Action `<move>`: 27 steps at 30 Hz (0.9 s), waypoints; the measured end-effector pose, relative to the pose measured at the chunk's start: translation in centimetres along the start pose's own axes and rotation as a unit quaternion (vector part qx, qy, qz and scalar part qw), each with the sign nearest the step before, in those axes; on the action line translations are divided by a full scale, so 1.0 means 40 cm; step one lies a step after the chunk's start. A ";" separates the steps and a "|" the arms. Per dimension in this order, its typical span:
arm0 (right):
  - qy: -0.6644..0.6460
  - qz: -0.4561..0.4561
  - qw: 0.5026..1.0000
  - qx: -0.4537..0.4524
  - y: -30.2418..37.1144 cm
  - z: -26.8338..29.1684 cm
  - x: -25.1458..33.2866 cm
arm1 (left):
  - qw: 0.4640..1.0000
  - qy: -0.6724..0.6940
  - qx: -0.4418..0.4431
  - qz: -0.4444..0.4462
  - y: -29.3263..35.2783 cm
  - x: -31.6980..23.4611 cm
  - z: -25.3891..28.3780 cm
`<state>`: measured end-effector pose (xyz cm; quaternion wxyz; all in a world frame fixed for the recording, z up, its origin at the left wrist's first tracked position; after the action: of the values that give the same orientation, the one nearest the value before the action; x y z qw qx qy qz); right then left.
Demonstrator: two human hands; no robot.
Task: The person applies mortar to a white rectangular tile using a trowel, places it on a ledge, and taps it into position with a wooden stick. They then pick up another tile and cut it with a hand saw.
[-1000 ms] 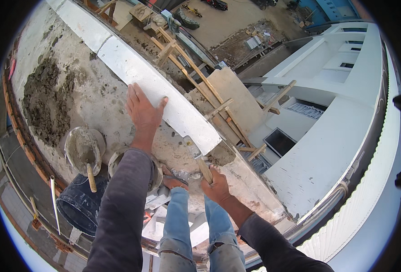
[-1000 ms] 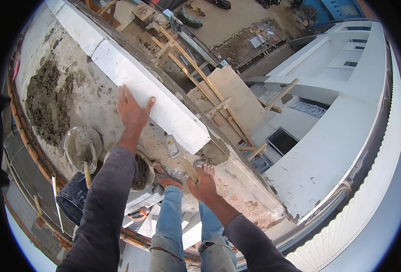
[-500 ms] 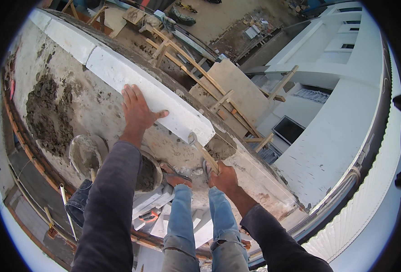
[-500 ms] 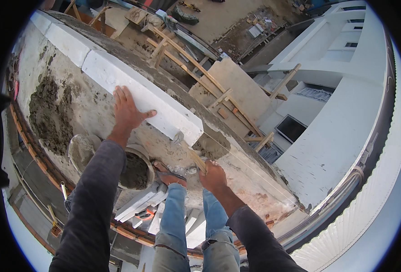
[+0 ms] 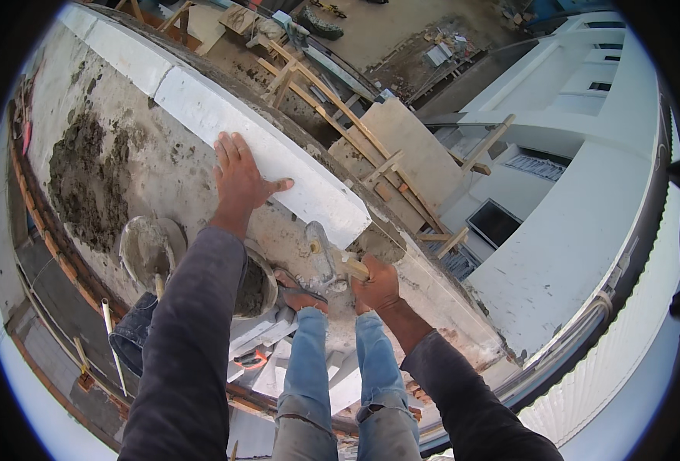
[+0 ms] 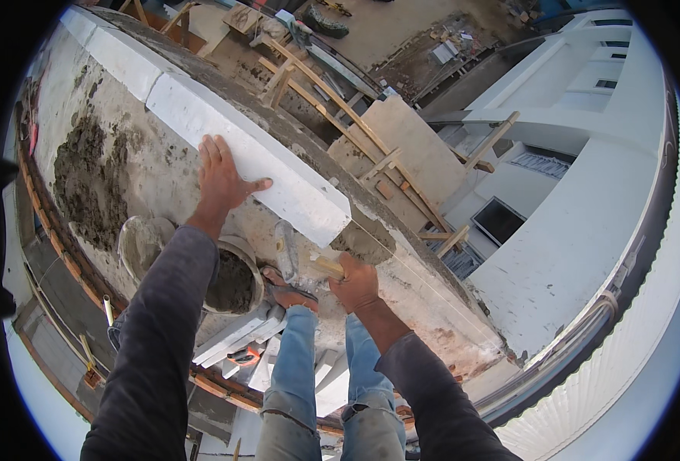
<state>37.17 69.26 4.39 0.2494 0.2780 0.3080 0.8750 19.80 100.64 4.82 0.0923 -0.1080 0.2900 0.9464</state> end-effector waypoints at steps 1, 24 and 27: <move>0.028 -0.027 0.999 0.015 0.000 -0.003 -0.011 | 1.000 -0.003 0.002 0.002 0.000 0.001 0.000; 0.041 -0.023 0.981 0.190 0.326 -0.174 0.040 | 0.955 0.253 -0.143 -0.053 0.508 0.176 -0.094; 0.104 0.033 0.982 0.156 0.187 -0.178 0.187 | 0.931 0.322 -0.170 0.008 0.799 0.294 -0.105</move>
<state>25.22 65.83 7.28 0.1409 0.2307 0.4559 0.8480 1.57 73.53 15.30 -0.0336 -0.4188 0.1395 0.8967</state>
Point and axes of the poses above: each hand's wrist, its own y-axis away from the middle knuckle, its own z-axis out of the back of the hand, x = y × z, the point moved 9 cm from there along -y, towards the middle knuckle, and after that the axes turned 14 degrees about y, right-handed, at the moved point
